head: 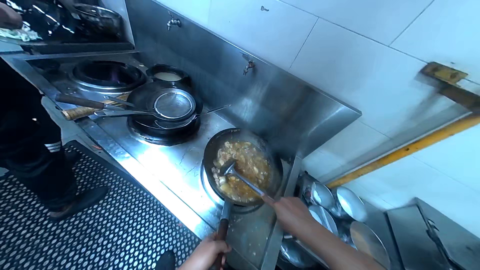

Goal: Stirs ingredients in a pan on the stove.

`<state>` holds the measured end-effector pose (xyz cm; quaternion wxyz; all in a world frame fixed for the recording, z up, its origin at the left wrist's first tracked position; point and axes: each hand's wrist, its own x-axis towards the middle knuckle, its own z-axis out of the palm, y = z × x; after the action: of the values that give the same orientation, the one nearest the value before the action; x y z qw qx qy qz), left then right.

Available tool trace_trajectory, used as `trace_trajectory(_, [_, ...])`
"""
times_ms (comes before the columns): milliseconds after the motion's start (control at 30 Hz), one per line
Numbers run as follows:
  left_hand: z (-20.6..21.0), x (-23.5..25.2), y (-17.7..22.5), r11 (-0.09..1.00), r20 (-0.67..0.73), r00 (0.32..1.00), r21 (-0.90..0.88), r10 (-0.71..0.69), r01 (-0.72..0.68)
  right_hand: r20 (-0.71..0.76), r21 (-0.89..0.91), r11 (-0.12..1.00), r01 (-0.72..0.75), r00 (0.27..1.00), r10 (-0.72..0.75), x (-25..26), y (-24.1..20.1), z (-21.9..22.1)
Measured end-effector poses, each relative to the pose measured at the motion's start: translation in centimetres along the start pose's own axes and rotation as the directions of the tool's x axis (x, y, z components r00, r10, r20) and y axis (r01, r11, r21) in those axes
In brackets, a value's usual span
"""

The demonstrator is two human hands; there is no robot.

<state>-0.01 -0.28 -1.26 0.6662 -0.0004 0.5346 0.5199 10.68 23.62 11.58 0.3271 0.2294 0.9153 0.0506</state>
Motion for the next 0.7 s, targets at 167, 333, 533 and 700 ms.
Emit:
trace_trajectory(167, [0.0,-0.1,-0.1,1.000,-0.001,1.000,-0.014,0.009,-0.009,0.053,-0.050,0.998,-0.036,0.998,0.039,-2.9,2.4,0.8])
trace_trajectory(333, [0.5,-0.9,0.7,1.000,0.004,1.000,-0.028,-0.009,0.009,0.058,-0.010,0.994,-0.109,0.992,0.109,-5.4,6.2,1.8])
trace_trajectory(533, [-0.2,-0.8,0.6,0.999,0.057,0.998,-0.050,-0.018,0.021,0.088,0.123,0.964,-0.235,0.970,0.225,-9.8,10.5,0.8])
trace_trajectory(700, [-0.1,-0.7,0.7,0.999,0.042,0.999,-0.030,-0.017,0.018,0.088,0.225,0.953,-0.203,0.978,0.187,-13.8,13.3,-0.4])
